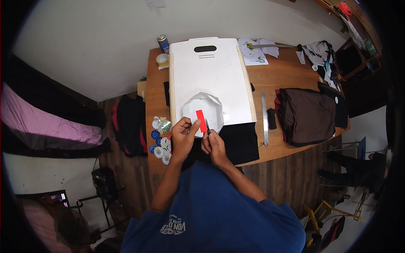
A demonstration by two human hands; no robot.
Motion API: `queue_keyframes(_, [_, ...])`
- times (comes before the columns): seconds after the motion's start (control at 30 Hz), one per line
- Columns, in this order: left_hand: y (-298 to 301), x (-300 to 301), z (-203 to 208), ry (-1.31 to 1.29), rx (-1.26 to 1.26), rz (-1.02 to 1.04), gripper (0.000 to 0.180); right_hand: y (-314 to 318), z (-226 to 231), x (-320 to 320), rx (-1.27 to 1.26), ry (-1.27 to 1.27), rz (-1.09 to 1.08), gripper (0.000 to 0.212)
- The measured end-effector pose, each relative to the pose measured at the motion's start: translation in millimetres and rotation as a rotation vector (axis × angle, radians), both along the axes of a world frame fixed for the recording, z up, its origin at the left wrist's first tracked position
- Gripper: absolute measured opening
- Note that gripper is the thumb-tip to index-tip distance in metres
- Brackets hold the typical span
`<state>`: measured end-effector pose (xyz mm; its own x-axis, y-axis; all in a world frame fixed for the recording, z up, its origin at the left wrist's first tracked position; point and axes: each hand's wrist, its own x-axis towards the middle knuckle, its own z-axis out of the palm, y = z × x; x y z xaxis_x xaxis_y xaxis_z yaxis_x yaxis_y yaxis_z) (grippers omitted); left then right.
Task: Applying stickers or vinyl decals onto a white base object at a workstation.
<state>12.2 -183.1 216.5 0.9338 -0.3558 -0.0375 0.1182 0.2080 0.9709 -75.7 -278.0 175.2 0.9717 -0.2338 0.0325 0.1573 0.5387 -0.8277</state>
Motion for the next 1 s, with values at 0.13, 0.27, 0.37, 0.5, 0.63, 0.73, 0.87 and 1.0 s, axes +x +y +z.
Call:
queue_keyframes(0.13, [-1.2, -1.6, 2.5, 0.044, 0.002, -0.015, 0.017, 0.7, 0.1, 0.0, -0.035, -0.003, 0.005, 0.033])
queue_keyframes(0.27, [-1.1, -1.8, -0.3, 0.036, 0.002, -0.028, 0.016, 0.1, -4.7, 1.0, -0.047, 0.001, -0.016, 0.033])
queue_keyframes(0.37, [-3.8, -3.0, 4.9, 0.045, -0.012, -0.022, 0.018, -0.1, -4.0, 0.7, -0.003, -0.003, -0.012, 0.032])
queue_keyframes(0.5, [-3.6, -2.5, 1.7, 0.06, -0.012, -0.029, 0.018, -0.9, -2.7, 0.8, 0.006, -0.019, -0.017, 0.032])
queue_keyframes(0.63, [-1.2, -4.0, -3.3, 0.058, -0.002, -0.052, 0.016, -1.3, -5.2, 1.6, -0.023, -0.01, -0.022, 0.033])
queue_keyframes(0.73, [0.4, -3.5, -11.2, 0.038, 0.01, -0.065, 0.016, -2.1, -4.8, 2.0, -0.056, -0.002, -0.038, 0.034])
queue_keyframes(0.87, [-0.2, -4.0, -11.6, 0.05, 0.011, -0.063, 0.017, -3.9, -8.6, 1.2, -0.007, -0.017, -0.031, 0.034])
queue_keyframes(1.0, [1.2, -3.9, -14.3, 0.038, 0.0, -0.082, 0.016, -3.5, -3.2, 1.5, -0.046, -0.015, -0.04, 0.035])
